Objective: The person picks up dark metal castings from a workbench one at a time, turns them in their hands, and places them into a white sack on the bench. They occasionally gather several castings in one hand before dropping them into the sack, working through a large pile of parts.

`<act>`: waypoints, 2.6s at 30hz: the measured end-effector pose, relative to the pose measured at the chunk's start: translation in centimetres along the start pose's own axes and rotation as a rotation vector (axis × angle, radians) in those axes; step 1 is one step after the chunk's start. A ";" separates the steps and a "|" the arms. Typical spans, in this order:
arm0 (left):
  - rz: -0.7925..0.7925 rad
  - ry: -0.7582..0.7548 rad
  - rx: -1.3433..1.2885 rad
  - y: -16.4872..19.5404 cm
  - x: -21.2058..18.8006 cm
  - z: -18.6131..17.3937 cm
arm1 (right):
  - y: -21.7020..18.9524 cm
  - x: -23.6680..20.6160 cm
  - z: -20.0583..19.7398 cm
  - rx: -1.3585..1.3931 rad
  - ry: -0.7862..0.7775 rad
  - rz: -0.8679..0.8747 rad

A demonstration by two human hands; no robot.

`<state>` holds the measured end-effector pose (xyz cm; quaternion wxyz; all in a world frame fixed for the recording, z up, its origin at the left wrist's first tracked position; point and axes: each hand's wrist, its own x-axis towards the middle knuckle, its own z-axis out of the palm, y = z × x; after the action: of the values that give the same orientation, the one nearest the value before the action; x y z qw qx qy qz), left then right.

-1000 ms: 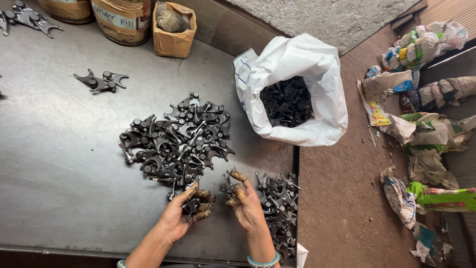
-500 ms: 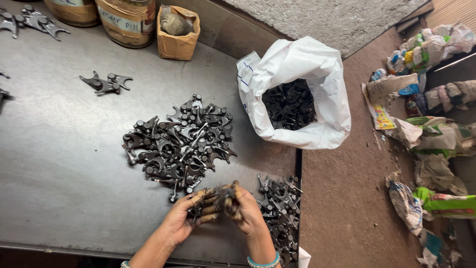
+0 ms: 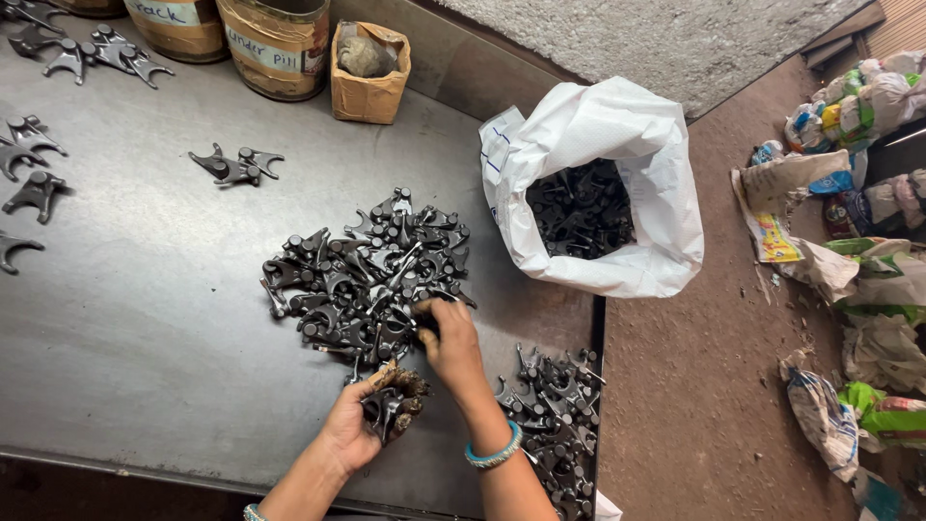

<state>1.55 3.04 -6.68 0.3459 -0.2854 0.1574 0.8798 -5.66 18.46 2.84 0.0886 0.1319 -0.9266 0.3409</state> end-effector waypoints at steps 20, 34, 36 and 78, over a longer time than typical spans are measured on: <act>0.135 -0.038 -0.096 3.1 -1.7 0.9 | 3.4 -7.7 0.8 0.134 0.007 0.153; 0.076 -0.015 0.113 -0.6 -0.7 2.5 | 8.2 -11.3 -1.1 1.524 0.100 0.826; 0.045 -0.037 0.114 -1.4 -0.2 2.4 | 7.0 -10.8 -1.6 1.532 -0.024 0.717; -0.052 -0.031 0.058 -0.1 -2.5 0.9 | 2.3 -7.7 -5.4 0.121 0.217 0.413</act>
<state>2.76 2.29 -4.49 0.3793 -0.2655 0.1699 0.8699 1.34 25.09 3.49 0.1081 -0.0930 -0.8968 0.4188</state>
